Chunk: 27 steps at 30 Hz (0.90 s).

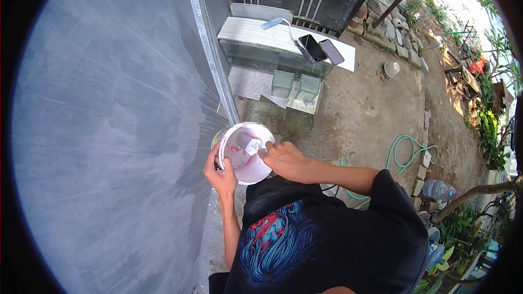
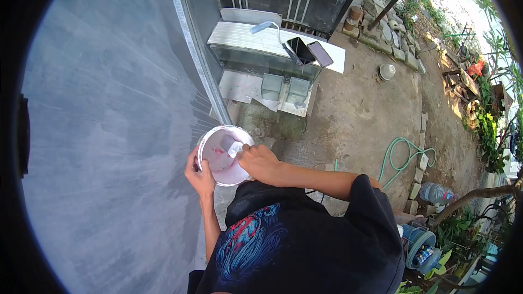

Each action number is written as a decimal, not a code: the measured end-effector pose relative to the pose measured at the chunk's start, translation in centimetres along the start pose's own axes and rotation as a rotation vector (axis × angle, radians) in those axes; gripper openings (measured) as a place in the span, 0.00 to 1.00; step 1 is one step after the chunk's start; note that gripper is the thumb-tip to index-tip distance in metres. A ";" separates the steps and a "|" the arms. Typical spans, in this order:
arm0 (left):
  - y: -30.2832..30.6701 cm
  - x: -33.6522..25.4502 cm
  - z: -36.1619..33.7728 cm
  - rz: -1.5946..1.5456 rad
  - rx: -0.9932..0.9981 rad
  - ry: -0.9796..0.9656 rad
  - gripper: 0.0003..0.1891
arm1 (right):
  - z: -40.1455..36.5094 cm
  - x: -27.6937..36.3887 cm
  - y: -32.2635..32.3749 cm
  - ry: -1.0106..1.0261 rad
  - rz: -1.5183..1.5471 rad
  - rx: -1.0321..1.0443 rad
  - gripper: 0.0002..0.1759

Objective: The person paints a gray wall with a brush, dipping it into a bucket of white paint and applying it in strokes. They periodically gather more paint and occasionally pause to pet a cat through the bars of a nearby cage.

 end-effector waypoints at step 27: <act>17.8 -3.4 -14.7 0.022 -0.435 -0.378 0.21 | -0.4 19.0 6.3 0.502 -0.287 -0.063 0.24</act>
Point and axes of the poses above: each hand's wrist, its own z-axis towards the middle knuckle, its own y-axis out of the back of the hand, x = y × z, the point moved 3 cm from there along z, towards the middle knuckle, and after that the axes turned 9 degrees about y, right-handed, at the moved point
